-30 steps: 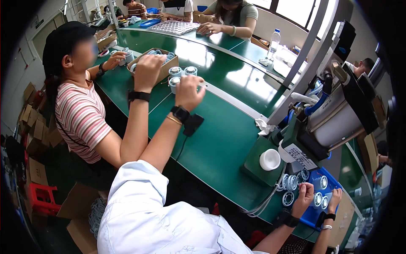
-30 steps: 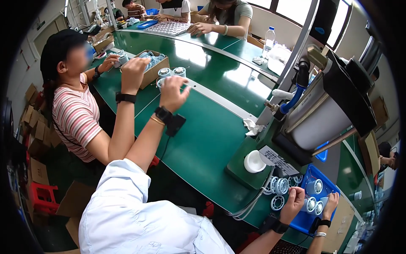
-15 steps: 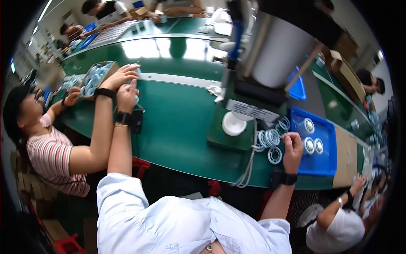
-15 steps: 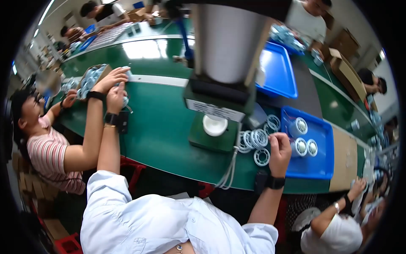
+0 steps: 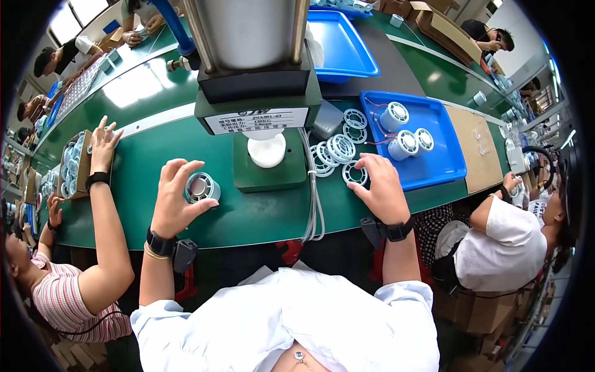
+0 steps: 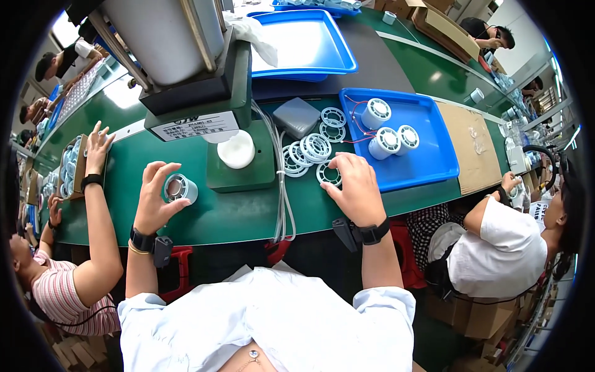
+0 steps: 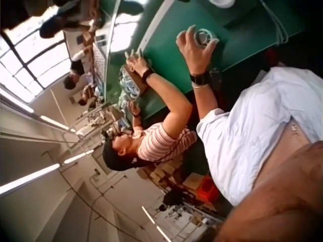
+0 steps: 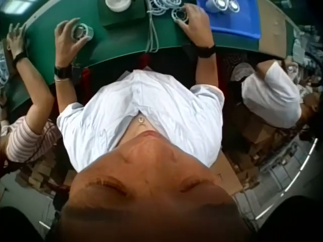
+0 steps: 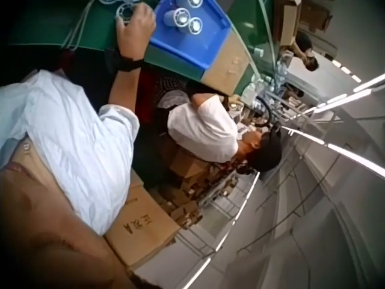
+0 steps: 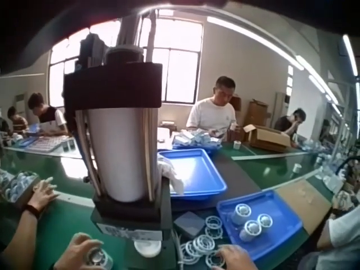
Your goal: The person picks up a motor and a plastic ring, fits the ring onto the motor, and places the assembly into a press. After pressing the components together, the person removes the motor assembly and places it onto a blue tray.
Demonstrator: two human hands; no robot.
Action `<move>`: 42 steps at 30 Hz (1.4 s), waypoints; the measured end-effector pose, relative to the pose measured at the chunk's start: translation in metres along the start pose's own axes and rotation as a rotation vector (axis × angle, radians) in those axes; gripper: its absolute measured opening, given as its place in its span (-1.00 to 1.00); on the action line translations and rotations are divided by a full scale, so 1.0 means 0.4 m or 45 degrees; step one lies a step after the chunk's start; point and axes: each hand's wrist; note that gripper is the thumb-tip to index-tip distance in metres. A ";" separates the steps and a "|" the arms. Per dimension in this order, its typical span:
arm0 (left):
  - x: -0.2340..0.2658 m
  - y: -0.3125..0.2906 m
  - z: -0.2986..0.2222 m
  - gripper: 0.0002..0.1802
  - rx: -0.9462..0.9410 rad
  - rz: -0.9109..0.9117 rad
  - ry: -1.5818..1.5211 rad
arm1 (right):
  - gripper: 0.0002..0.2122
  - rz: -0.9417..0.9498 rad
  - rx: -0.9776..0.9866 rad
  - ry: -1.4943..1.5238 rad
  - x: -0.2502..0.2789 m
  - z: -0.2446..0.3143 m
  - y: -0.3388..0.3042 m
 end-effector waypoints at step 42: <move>-0.183 -0.037 -0.149 -0.33 0.127 0.234 -0.550 | -0.45 0.165 0.383 0.395 -0.120 0.266 -0.002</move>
Point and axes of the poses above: each hand's wrist, its own y-axis towards the middle knuckle, its own x-axis out of the back of the hand, z = x × y
